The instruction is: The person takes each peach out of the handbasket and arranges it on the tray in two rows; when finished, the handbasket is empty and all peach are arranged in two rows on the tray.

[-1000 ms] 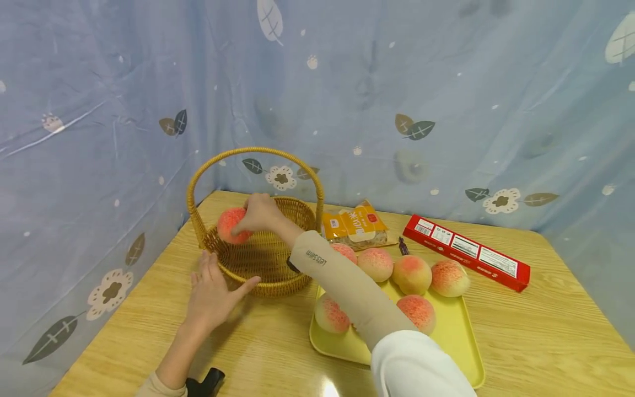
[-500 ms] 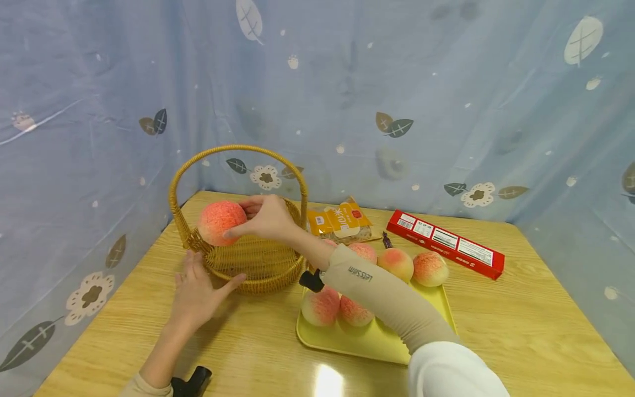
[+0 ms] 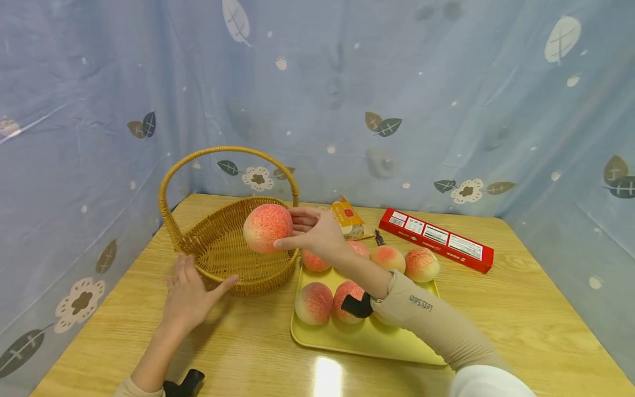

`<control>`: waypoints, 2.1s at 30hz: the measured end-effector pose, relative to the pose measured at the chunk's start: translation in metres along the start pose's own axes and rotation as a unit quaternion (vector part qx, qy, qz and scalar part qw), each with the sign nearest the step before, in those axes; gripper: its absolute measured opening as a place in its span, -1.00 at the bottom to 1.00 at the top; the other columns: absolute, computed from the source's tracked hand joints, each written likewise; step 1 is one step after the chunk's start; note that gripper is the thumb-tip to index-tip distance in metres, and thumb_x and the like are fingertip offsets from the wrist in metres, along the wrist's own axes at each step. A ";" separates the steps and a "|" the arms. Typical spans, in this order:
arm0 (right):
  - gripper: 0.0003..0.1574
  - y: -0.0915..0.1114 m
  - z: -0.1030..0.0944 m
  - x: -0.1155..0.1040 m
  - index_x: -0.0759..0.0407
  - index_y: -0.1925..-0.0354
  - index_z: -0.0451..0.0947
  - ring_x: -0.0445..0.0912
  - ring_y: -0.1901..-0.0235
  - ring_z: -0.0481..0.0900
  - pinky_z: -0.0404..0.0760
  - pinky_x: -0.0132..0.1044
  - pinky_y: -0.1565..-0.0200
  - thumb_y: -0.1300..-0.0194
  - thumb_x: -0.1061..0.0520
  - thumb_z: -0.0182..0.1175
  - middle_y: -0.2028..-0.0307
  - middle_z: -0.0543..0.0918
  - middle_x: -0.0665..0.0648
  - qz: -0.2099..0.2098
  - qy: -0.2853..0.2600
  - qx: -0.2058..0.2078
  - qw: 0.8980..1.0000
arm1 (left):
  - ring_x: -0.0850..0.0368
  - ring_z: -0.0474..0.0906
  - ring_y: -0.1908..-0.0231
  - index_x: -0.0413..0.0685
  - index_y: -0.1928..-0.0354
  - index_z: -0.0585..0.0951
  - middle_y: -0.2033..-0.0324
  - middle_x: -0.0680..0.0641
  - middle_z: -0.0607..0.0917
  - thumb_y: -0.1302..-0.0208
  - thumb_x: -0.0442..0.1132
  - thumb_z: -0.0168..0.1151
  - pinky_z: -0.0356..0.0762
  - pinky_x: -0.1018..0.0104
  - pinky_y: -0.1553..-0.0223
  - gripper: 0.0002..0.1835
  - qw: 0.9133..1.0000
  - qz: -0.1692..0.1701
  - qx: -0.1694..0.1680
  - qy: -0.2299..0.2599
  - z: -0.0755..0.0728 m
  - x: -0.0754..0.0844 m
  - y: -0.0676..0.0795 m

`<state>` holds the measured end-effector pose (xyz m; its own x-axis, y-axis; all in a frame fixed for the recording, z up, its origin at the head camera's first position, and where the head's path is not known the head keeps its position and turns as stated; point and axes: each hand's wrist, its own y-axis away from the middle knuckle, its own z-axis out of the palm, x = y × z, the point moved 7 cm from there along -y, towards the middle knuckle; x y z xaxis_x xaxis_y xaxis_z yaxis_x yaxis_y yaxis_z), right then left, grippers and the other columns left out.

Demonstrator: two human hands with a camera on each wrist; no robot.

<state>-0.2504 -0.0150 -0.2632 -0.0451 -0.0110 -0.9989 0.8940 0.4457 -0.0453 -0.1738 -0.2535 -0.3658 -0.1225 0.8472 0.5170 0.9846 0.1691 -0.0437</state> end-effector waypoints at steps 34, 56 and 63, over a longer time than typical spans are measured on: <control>-0.14 0.085 -0.128 0.036 0.59 -0.24 0.31 -0.25 0.12 0.67 0.61 -0.33 0.02 -0.03 0.35 0.45 0.01 0.65 0.20 0.004 0.000 0.117 0.993 | -0.54 -0.36 -0.37 -0.66 -0.37 -0.26 -0.37 -0.61 -0.39 -0.23 0.42 0.05 -0.37 -0.47 -0.25 0.29 1.000 -0.001 -0.005 -0.007 0.000 0.001 0.000; -0.38 0.123 -0.176 0.052 0.29 -0.07 0.52 -0.25 0.17 0.69 0.65 -0.36 0.12 0.00 0.44 0.42 0.21 0.71 -0.11 -0.007 0.005 0.163 0.987 | -0.53 -0.41 -0.37 -0.68 -0.36 -0.28 -0.36 -0.62 -0.40 -0.26 0.40 0.03 -0.39 -0.47 -0.24 0.28 1.000 0.003 -0.012 -0.004 0.001 0.002 0.000; -0.30 0.146 -0.210 0.075 0.42 -0.20 0.37 -0.38 0.22 0.64 0.61 -0.48 0.15 -0.11 0.33 0.40 0.26 0.64 -0.22 0.077 0.052 0.212 0.973 | -0.51 -0.43 -0.38 -0.67 -0.36 -0.29 -0.36 -0.62 -0.40 -0.27 0.41 0.01 -0.38 -0.46 -0.25 0.28 1.000 0.002 -0.011 -0.014 0.003 0.001 0.001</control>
<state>-0.2172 0.2376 -0.3426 0.0783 0.1267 -0.9888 0.9963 0.0256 0.0821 -0.1737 -0.2514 -0.3678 -0.1221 0.8618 0.4924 0.9876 0.1548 -0.0260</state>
